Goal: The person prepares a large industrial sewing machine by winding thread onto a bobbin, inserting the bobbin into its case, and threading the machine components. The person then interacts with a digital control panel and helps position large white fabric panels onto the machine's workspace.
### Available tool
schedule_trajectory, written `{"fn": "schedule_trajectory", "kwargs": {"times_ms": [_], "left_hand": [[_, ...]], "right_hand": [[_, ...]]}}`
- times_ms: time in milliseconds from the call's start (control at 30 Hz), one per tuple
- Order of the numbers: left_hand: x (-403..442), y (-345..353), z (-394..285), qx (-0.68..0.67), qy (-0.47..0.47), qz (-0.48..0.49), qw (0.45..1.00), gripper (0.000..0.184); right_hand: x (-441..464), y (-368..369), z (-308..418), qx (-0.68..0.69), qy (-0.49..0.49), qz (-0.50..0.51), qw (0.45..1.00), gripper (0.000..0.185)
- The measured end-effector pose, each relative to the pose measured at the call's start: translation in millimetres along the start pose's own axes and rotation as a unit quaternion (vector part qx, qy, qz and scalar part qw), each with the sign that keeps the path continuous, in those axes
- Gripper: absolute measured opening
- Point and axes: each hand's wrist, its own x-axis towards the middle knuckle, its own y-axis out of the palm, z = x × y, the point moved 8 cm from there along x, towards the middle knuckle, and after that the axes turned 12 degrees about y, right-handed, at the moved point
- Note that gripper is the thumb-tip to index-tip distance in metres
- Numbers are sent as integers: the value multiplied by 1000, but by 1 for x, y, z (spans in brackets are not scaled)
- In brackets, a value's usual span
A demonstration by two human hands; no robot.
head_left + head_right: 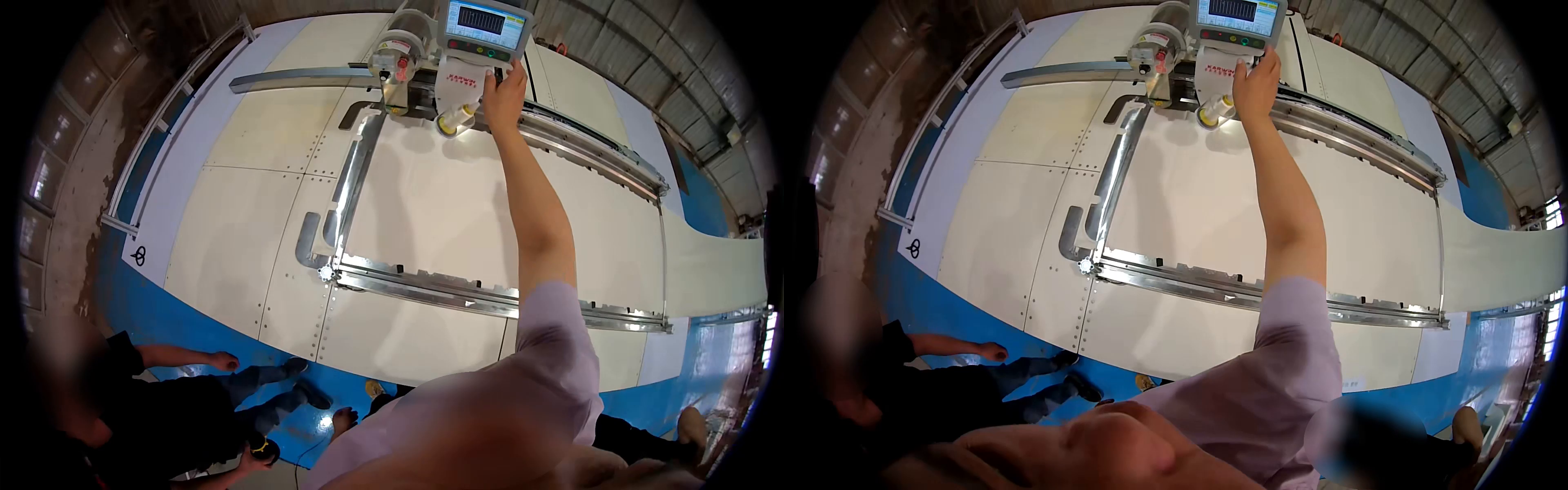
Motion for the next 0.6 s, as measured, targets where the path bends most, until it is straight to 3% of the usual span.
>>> {"fn": "schedule_trajectory", "kwargs": {"times_ms": [67, 100, 167, 200, 267, 367, 467, 533, 600], "left_hand": [[0, 6, 12, -28, -31, 7, 999, 20], [0, 9, 14, -35, -37, 8, 999, 19], [0, 11, 15, -29, -37, 4, 999, 19], [-3, 13, 8, -26, -35, -3, 999, 19], [-1, 16, -18, -13, -22, -27, 999, 21], [0, 15, -41, 0, -7, -51, 999, 22], [2, 27, -73, 146, 145, 31, 978, 23], [-5, 27, -69, 69, 29, -30, 997, 24], [-8, 29, -66, 27, -8, -50, 998, 26]], "right_hand": [[-1, -3, 10, -26, -86, -22, 996, 66], [-2, -3, 7, -27, -85, -20, 996, 66], [-6, 8, 5, -190, -118, -1, 975, 69], [-7, 8, 6, -190, -116, 0, 975, 69], [-10, 34, -8, -233, -41, 181, 955, 76], [-20, 36, -2, -255, -86, 137, 953, 86], [-13, 31, -6, -276, -9, 140, 951, 93], [-10, 30, -9, -279, -4, 130, 951, 95], [-6, 27, -10, -282, 0, 119, 952, 96]]}}
